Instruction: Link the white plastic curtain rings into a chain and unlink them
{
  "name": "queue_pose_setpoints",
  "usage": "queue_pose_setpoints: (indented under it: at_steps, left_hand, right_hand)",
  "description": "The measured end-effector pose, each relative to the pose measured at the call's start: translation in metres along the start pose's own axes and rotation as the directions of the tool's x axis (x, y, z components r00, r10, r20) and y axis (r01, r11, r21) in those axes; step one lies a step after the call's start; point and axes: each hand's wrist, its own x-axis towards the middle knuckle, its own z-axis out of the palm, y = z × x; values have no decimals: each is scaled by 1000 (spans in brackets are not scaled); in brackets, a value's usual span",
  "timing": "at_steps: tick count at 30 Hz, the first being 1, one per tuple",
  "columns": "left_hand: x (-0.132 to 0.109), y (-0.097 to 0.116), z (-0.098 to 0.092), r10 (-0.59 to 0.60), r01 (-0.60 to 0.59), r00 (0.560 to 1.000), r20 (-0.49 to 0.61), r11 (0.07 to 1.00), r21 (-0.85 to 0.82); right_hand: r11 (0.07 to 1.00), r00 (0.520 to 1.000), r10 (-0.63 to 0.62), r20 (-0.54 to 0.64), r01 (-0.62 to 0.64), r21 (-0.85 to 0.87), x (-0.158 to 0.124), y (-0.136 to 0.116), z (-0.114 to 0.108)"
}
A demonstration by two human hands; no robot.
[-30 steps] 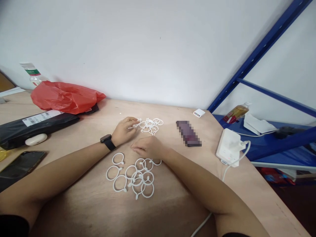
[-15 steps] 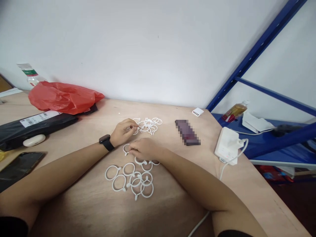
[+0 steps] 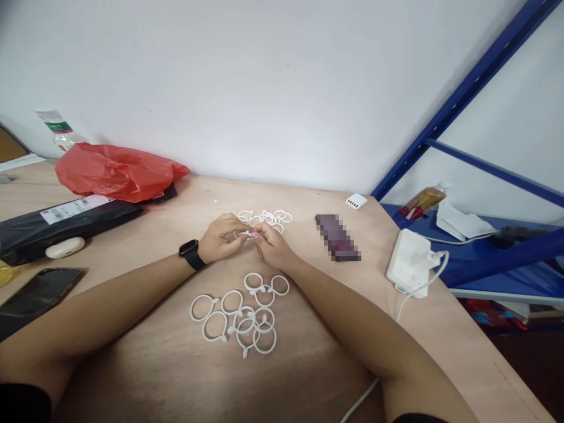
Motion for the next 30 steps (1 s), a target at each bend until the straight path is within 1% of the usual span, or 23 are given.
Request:
queue_pose_setpoints:
  at_steps: [7, 11, 16, 21, 23, 26, 30]
  left_hand:
    - [-2, -1, 1, 5, -5, 1000, -2, 1000, -27]
    - [-2, -1, 1, 9, -9, 1000, -6, 1000, -19]
    - [-1, 0, 2, 26, -26, 999, -21, 1000, -3]
    - [0, 2, 1, 33, -32, 999, -41, 999, 13]
    - [0, 2, 0, 32, -32, 999, -44, 999, -8]
    - [1, 1, -3, 36, -37, 999, -21, 999, -34]
    - [1, 1, -3, 18, -19, 999, -29, 999, -39]
  right_hand:
    - [1000, 1000, -3, -4, 3, -12, 0, 1, 1]
    - [1000, 1000, 6, 1, -6, 9, 0, -3, 2]
    - [1000, 1000, 14, 6, -14, -5, 0, -7, 3]
    - [997, 997, 76, -5, -76, 26, 0, -7, 3]
    - [996, 996, 88, -1, -88, -12, -1, -8, 3]
    - [994, 998, 63, 29, -61, -87, -2, -10, 4]
    - [993, 999, 32, 29, -29, -112, -2, -11, 6]
